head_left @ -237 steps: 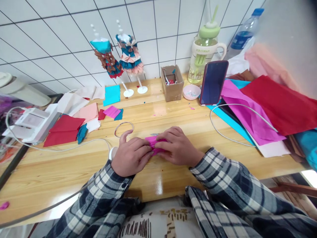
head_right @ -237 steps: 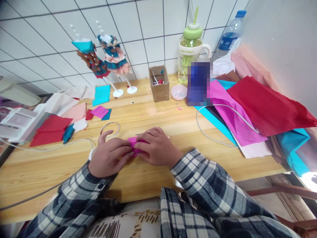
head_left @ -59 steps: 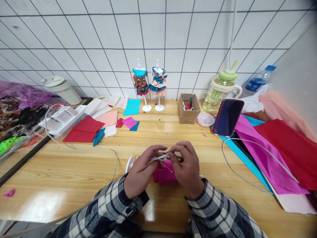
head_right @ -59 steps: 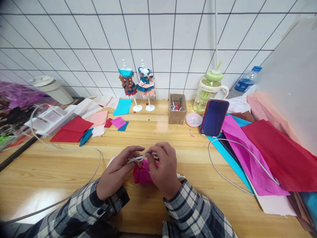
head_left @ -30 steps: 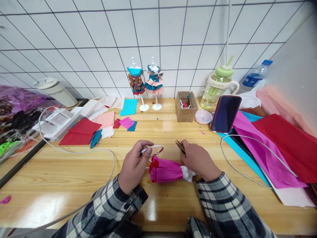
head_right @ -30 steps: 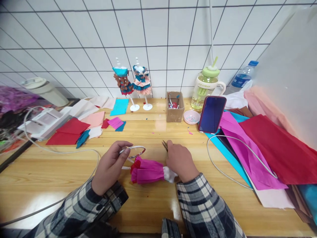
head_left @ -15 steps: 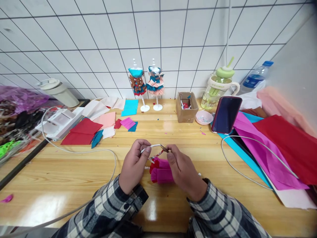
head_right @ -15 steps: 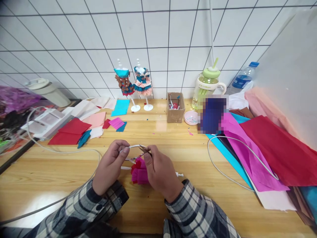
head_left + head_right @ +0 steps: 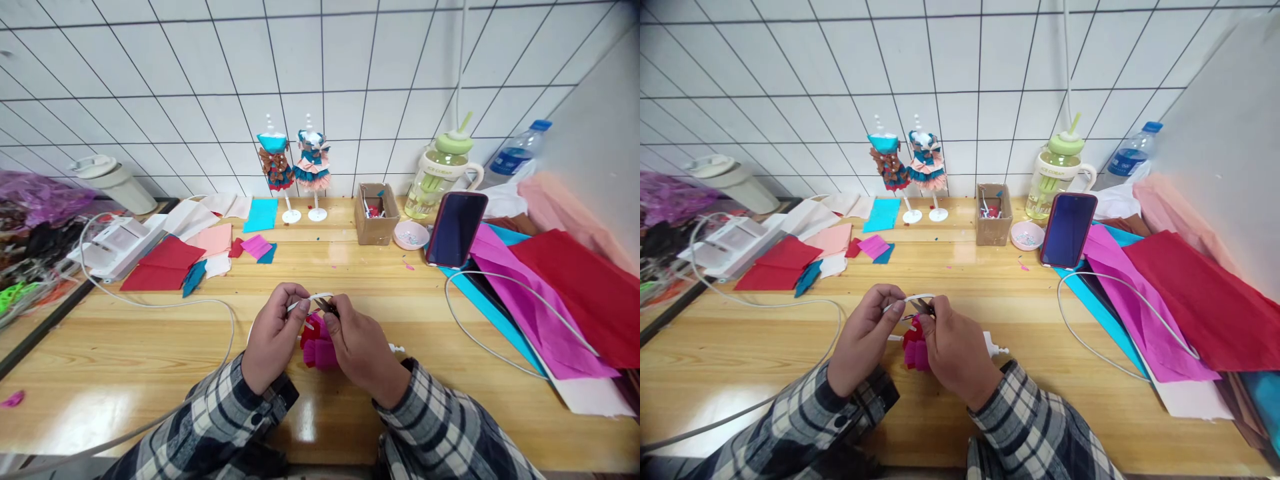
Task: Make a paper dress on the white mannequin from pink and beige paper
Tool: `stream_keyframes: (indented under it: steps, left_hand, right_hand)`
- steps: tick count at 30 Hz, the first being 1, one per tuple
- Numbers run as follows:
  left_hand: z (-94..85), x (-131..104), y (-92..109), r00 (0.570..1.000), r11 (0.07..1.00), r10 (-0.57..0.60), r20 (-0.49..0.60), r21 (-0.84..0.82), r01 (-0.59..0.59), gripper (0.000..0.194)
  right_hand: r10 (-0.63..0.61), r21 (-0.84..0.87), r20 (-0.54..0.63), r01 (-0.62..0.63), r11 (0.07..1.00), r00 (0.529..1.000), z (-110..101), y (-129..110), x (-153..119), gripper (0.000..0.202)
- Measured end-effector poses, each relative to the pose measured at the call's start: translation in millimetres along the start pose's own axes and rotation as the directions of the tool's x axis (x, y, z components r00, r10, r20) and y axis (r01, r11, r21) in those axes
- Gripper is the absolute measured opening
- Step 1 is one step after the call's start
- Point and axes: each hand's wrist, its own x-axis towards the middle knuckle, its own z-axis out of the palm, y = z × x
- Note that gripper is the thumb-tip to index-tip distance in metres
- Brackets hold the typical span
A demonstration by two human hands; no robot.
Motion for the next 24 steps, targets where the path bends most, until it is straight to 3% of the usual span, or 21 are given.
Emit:
stream_keyframes:
  steps: [7, 10, 17, 24]
  left_hand:
    - [-4.0, 2.0, -1.1, 0.993, 0.999, 0.038, -0.114, 0.024, -0.035, 0.013]
    - [-3.3, 3.0, -1.6, 0.994, 0.999, 0.033, -0.103, 0.025, -0.031, 0.013]
    - [-0.5, -1.1, -2.0, 0.999, 0.999, 0.029, -0.030, 0.021, -0.029, 0.013]
    - [-1.0, 0.1, -1.9, 0.994, 0.998, 0.051, -0.100, 0.031, -0.048, 0.013]
  right_hand:
    - [-0.019, -0.028, 0.017, 0.019, 0.999, 1.000, -4.3, 3.4, -1.6, 0.025]
    - [-0.022, -0.025, -0.035, 0.021, 0.999, 0.999, -2.9, 3.4, -1.1, 0.025]
    - [-0.027, -0.017, -0.010, 0.027, 0.999, 1.000, 1.3, 1.5, -1.0, 0.025]
    - [-0.070, -0.026, -0.017, 0.069, 0.997, 0.997, -3.1, 2.9, -3.4, 0.021]
